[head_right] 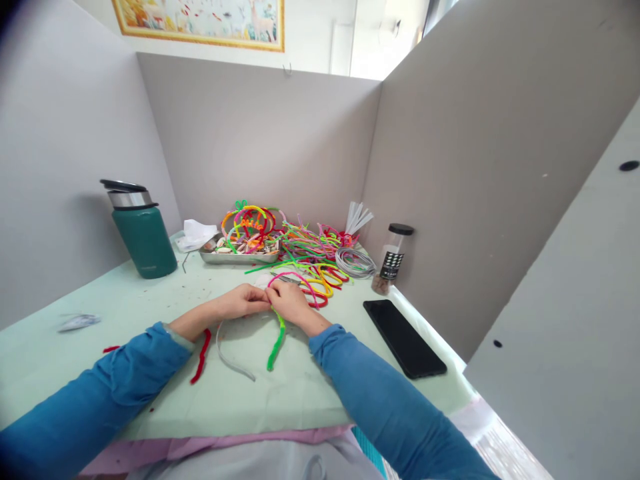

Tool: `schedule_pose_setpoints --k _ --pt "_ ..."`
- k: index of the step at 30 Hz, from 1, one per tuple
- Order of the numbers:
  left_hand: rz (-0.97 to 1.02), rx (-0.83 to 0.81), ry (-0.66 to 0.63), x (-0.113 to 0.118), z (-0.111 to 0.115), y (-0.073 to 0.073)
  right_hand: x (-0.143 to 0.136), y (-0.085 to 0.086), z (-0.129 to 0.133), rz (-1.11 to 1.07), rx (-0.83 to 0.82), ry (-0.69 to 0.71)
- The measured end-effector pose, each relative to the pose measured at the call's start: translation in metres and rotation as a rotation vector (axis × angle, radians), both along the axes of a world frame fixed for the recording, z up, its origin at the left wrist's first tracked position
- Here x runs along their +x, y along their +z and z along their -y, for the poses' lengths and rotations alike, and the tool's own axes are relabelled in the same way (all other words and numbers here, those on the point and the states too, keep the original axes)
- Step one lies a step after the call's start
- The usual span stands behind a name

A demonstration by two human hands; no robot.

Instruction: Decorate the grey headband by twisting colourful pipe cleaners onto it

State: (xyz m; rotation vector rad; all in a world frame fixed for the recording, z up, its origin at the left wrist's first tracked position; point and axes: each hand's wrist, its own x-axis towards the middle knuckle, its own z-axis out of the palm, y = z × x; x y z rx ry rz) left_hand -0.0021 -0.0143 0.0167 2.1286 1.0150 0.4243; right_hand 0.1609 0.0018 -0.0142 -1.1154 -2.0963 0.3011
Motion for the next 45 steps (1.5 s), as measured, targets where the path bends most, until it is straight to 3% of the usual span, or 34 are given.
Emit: schedule_pose_setpoints --k 21,45 --pt "-0.013 0.056 -0.01 0.0021 0.0055 0.0053 0.0 0.0027 0.0033 -0.004 -0.031 0.022" --pt "0.029 0.038 0.031 0.0003 -0.0005 -0.0025 0.0014 0.0043 0.0014 -0.072 -0.07 0.016"
